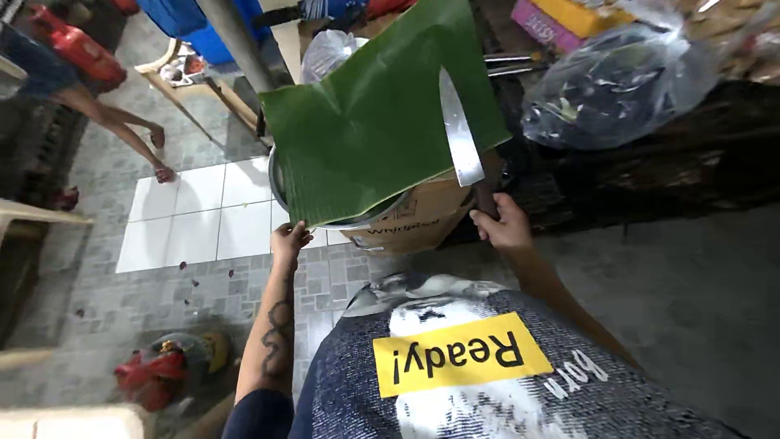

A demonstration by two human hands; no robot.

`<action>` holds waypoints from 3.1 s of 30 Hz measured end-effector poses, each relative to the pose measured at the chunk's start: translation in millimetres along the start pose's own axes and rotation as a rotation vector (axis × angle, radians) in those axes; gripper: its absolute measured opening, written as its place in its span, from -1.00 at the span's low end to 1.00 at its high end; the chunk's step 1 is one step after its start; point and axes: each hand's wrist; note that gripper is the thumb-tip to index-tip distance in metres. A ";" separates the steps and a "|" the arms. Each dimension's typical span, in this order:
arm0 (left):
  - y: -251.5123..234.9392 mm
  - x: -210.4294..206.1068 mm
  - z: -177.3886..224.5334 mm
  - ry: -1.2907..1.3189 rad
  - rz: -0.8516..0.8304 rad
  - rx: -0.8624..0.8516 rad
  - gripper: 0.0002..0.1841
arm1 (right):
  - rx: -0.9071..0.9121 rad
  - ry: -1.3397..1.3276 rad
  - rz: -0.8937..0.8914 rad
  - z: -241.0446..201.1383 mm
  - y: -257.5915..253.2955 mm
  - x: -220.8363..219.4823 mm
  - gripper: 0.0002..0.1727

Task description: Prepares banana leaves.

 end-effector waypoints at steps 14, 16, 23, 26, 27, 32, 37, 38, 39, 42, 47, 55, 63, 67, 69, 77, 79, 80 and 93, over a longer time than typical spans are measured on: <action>8.5 -172.8 67.6 -0.712 -0.338 -0.945 -0.61 | -0.044 0.373 -0.059 30.1 17.3 -44.4 -0.38; 5.5 -198.7 73.4 -0.759 -0.450 -0.931 -0.58 | -0.057 0.398 -0.047 33.0 17.5 -54.4 -0.38; -5.3 -213.7 73.2 -0.849 -0.548 -0.903 -0.68 | -0.127 0.437 -0.106 36.2 14.4 -67.4 -0.40; 9.4 -200.1 84.3 -0.862 -0.547 -0.908 -0.70 | -0.117 0.428 -0.107 38.4 14.6 -70.1 -0.39; 25.9 -188.0 99.3 -0.892 -0.568 -0.879 -0.71 | -0.119 0.422 -0.106 38.0 14.6 -70.6 -0.39; 35.5 -181.5 105.7 -0.926 -0.552 -0.940 -0.75 | -0.150 0.434 -0.107 36.7 12.4 -73.1 -0.41; -5.4 -214.2 69.3 -0.925 -0.499 -1.039 -0.72 | -0.185 0.464 -0.132 35.4 11.2 -73.0 -0.39; -6.7 -215.3 68.0 -0.923 -0.493 -1.056 -0.73 | -0.192 0.467 -0.140 34.7 11.0 -72.8 -0.39; -6.6 -215.3 67.4 -0.924 -0.487 -1.075 -0.74 | -0.195 0.468 -0.146 34.4 11.3 -72.7 -0.39; -5.8 -214.9 65.7 -0.914 -0.468 -1.138 -0.78 | -0.186 0.469 -0.143 33.9 12.8 -71.9 -0.39; -4.0 -214.1 67.4 -0.905 -0.485 -1.123 -0.80 | -0.187 0.482 -0.146 34.1 10.5 -72.2 -0.40; -1.8 -211.4 71.2 -0.909 -0.532 -1.064 -0.78 | -0.209 0.506 -0.175 29.0 11.4 -69.9 -0.40; -3.6 -209.9 71.4 -0.881 -0.555 -1.042 -0.78 | -0.218 0.536 -0.182 27.8 9.3 -71.5 -0.40; -4.1 -209.8 69.6 -0.830 -0.525 -1.063 -0.79 | -0.268 0.573 -0.197 20.5 2.3 -76.9 -0.41; -5.9 -209.7 68.4 -0.818 -0.511 -1.078 -0.80 | -0.275 0.590 -0.210 21.6 -2.5 -80.3 -0.41; -13.8 -210.2 65.0 -0.808 -0.508 -1.094 -0.79 | -0.205 0.586 -0.216 23.0 -10.8 -85.2 -0.43; -15.1 -210.8 63.9 -0.804 -0.494 -1.105 -0.79 | -0.189 0.588 -0.222 24.0 -12.1 -84.8 -0.43; -15.8 -211.6 63.4 -0.797 -0.484 -1.116 -0.80 | -0.191 0.589 -0.227 23.4 -13.0 -84.2 -0.43; -15.4 -210.4 69.5 -0.723 -0.446 -1.182 -0.83 | 0.012 0.528 -0.104 20.2 -24.4 -86.5 -0.47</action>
Point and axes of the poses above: each hand's wrist, its own y-axis away from the middle knuckle, its own x-axis out of the back of the hand, z = x × y, and after that the axes turned 1 degree about -x, right-handed
